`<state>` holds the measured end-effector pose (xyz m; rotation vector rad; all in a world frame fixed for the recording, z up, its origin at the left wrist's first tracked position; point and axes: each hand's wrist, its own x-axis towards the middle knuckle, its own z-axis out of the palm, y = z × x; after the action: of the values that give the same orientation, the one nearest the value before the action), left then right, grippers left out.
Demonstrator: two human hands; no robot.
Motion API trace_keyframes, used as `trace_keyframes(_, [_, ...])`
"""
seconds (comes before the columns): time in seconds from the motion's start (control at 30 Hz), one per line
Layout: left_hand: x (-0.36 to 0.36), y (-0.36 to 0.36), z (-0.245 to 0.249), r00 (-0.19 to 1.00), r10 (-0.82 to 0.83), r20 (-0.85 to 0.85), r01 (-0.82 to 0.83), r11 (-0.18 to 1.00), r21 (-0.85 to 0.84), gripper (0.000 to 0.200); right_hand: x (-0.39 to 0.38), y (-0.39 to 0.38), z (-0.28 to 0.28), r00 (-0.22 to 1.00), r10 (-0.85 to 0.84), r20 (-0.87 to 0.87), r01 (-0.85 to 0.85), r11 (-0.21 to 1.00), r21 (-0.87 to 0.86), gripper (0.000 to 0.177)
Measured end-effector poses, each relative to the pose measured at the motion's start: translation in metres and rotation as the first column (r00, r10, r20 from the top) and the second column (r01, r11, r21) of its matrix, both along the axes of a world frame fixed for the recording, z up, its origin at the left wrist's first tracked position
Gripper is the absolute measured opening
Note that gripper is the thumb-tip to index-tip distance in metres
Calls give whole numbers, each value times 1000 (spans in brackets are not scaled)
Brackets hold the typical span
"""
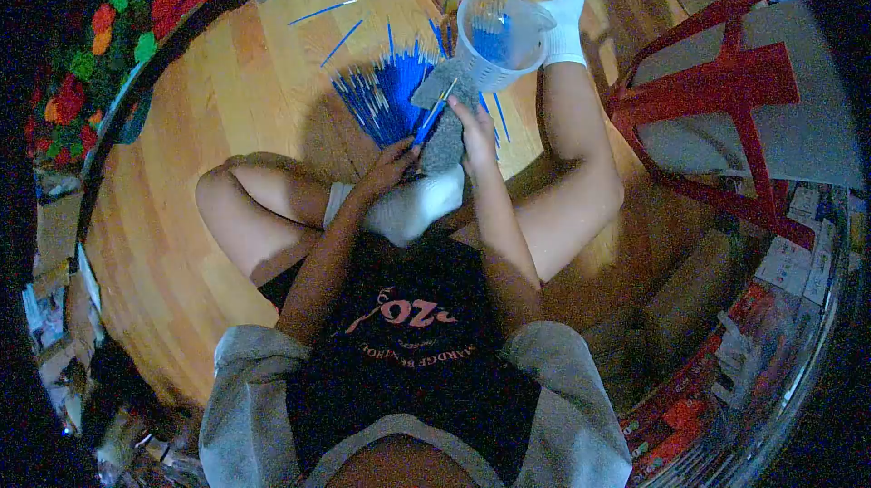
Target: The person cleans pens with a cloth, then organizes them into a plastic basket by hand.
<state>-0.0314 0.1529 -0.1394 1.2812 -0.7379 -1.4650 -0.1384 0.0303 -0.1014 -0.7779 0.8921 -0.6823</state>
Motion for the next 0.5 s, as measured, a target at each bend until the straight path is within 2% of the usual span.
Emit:
trace_keyframes(0.03, [-2, 1, 8, 992, 57, 109, -55, 998, -15, 25, 1, 0, 0, 995, -39, 87, 36, 999, 42, 36])
trace_keyframes(0.07, [-4, 1, 13, 970, 113, 216, -108, 994, -37, 26, 1, 0, 0, 995, -39, 87, 35, 998, 42, 36])
trace_keyframes(0.2, [-3, 0, 3, 958, 55, 281, -26, 994, -108, 26, 1, 2, 7, 994, -50, 99, 53, 998, -34, 34])
trace_keyframes(0.27, [-5, 0, -1, 993, -14, 120, 30, 991, -132, 26, 1, 2, 11, 993, -51, 110, 56, 997, -49, 32])
trace_keyframes(0.3, [-5, 0, -3, 993, -14, 120, 30, 991, -132, 26, -1, 1, 11, 996, -45, 74, 45, 999, -10, 31])
trace_keyframes(0.37, [-6, -1, -6, 1000, 6, -29, -7, 999, -40, 24, -1, 1, 9, 999, -38, 38, 37, 999, 32, 31])
trace_keyframes(0.43, [-4, -4, -17, 996, 3, -85, -9, 998, -64, 23, 2, 0, 4, 991, -109, 71, 108, 994, 25, 31])
trace_keyframes(0.5, [-2, -5, -17, 990, 0, -140, -12, 996, -87, 22, 3, 1, 3, 993, -100, 70, 100, 995, -7, 32])
